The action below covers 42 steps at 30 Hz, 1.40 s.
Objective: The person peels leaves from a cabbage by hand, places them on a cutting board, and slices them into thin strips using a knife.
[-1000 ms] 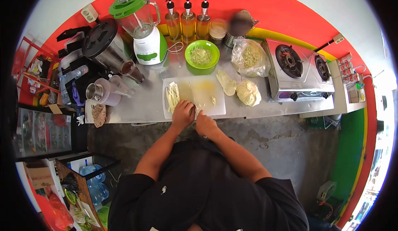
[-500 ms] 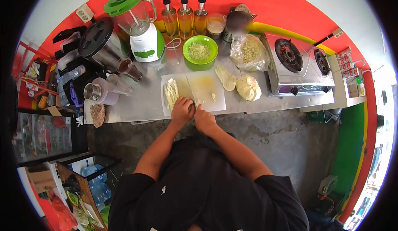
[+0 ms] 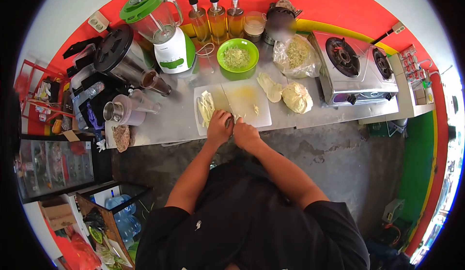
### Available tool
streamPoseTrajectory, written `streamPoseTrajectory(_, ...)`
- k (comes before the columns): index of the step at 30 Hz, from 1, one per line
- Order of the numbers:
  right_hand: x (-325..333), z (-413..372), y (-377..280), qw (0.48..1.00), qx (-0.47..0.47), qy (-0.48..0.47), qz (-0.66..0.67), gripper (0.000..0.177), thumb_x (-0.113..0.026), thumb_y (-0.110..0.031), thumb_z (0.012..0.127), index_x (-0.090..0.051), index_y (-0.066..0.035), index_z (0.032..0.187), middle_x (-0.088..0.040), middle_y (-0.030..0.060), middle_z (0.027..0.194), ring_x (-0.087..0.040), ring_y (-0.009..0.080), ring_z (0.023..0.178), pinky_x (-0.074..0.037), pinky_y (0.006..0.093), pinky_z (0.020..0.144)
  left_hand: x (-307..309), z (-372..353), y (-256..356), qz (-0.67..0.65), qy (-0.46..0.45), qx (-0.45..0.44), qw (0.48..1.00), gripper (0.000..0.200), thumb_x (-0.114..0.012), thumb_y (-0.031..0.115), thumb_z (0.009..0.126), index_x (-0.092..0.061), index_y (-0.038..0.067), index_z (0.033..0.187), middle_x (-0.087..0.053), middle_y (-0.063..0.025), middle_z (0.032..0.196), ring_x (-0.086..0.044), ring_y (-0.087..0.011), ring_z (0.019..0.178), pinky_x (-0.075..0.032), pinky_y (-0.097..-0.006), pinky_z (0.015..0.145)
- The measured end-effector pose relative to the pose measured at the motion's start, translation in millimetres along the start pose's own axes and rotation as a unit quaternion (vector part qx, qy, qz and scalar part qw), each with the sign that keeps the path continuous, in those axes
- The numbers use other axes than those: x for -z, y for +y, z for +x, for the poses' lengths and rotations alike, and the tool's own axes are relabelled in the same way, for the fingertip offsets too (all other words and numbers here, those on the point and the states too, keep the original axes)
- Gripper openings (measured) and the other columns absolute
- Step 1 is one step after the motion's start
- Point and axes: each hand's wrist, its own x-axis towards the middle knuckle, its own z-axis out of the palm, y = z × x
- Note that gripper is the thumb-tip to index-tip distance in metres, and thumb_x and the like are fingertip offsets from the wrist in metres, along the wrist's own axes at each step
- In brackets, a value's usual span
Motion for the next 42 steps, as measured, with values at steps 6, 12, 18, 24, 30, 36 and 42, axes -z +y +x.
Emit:
streamPoseTrajectory(6, -6.8, -7.7, 2.5, 1.0, -0.005, -0.001, -0.002, 0.035, -0.059, -0.009, 0.09, -0.046, 0.008, 0.117, -0.071, 0.0296, 0.099, -0.073, 0.0431, 0.095, -0.058, 0.0482, 0.084, 3.5, 2.2, -6.3, -0.019, -0.005, -0.005, 1.0, 0.012, -0.07, 0.003, 0.081, -0.064, 0.002, 0.091, -0.061, -0.0119, 0.091, -0.056, -0.0354, 0.092, -0.048, -0.0438, 0.08)
streamPoseTrajectory(12, 6.0, 4.4, -0.9, 1.0, -0.014, -0.019, 0.018, 0.04, -0.064, -0.009, 0.087, -0.046, 0.009, 0.118, -0.07, 0.0309, 0.105, -0.071, 0.0434, 0.102, -0.057, 0.0487, 0.089, 3.9, -0.5, -5.3, -0.017, -0.015, -0.01, 1.0, 0.011, -0.07, 0.004, 0.082, -0.063, 0.002, 0.091, -0.06, -0.0122, 0.093, -0.055, -0.0358, 0.095, -0.048, -0.0448, 0.082)
streamPoseTrajectory(18, -3.6, -4.1, 2.2, 0.999, -0.015, -0.032, -0.003, 0.042, -0.066, -0.01, 0.086, -0.046, 0.008, 0.118, -0.07, 0.0304, 0.105, -0.071, 0.0421, 0.105, -0.057, 0.0478, 0.09, 3.3, -0.1, -6.4, -0.014, 0.007, -0.031, 0.999, 0.011, -0.07, 0.003, 0.081, -0.064, 0.003, 0.09, -0.06, -0.0117, 0.092, -0.055, -0.0352, 0.095, -0.048, -0.0446, 0.082)
streamPoseTrajectory(24, 3.1, 7.1, -2.2, 1.0, 0.007, -0.021, 0.005, 0.039, -0.064, -0.01, 0.087, -0.046, 0.008, 0.117, -0.069, 0.0306, 0.108, -0.071, 0.0415, 0.104, -0.057, 0.0487, 0.089, 2.6, -3.2, -0.7, -0.003, -0.008, -0.027, 1.0, 0.011, -0.069, 0.003, 0.081, -0.065, 0.003, 0.092, -0.059, -0.0116, 0.091, -0.056, -0.0345, 0.095, -0.049, -0.0446, 0.082)
streamPoseTrajectory(30, -9.4, -0.2, 5.9, 1.0, 0.001, -0.028, -0.013, 0.038, -0.064, -0.011, 0.088, -0.046, 0.008, 0.117, -0.071, 0.0293, 0.105, -0.072, 0.0424, 0.1, -0.058, 0.0471, 0.088, 1.9, -2.4, -5.1, 0.002, 0.008, -0.043, 0.999, 0.011, -0.069, 0.003, 0.081, -0.065, 0.003, 0.092, -0.06, -0.0114, 0.091, -0.056, -0.0344, 0.095, -0.049, -0.0444, 0.081)
streamPoseTrajectory(36, -1.5, 10.2, 8.4, 0.998, 0.013, -0.025, 0.05, 0.038, -0.06, -0.014, 0.09, -0.045, 0.009, 0.116, -0.068, 0.0348, 0.106, -0.069, 0.0474, 0.103, -0.055, 0.0535, 0.089, -0.4, -3.0, -1.5, 0.015, 0.005, -0.04, 0.999, 0.012, -0.068, 0.004, 0.082, -0.065, 0.003, 0.093, -0.06, -0.012, 0.091, -0.056, -0.0352, 0.093, -0.049, -0.0454, 0.082)
streamPoseTrajectory(42, -8.0, -8.9, 43.5, 0.996, 0.056, 0.02, 0.061, 0.048, -0.066, -0.024, 0.089, -0.043, 0.008, 0.116, -0.068, 0.0346, 0.099, -0.068, 0.0499, 0.098, -0.054, 0.0552, 0.087, -4.9, -5.1, -3.7, 0.027, 0.031, -0.05, 0.998, 0.011, -0.067, 0.006, 0.084, -0.064, 0.003, 0.094, -0.06, -0.0116, 0.091, -0.056, -0.036, 0.092, -0.048, -0.0463, 0.082)
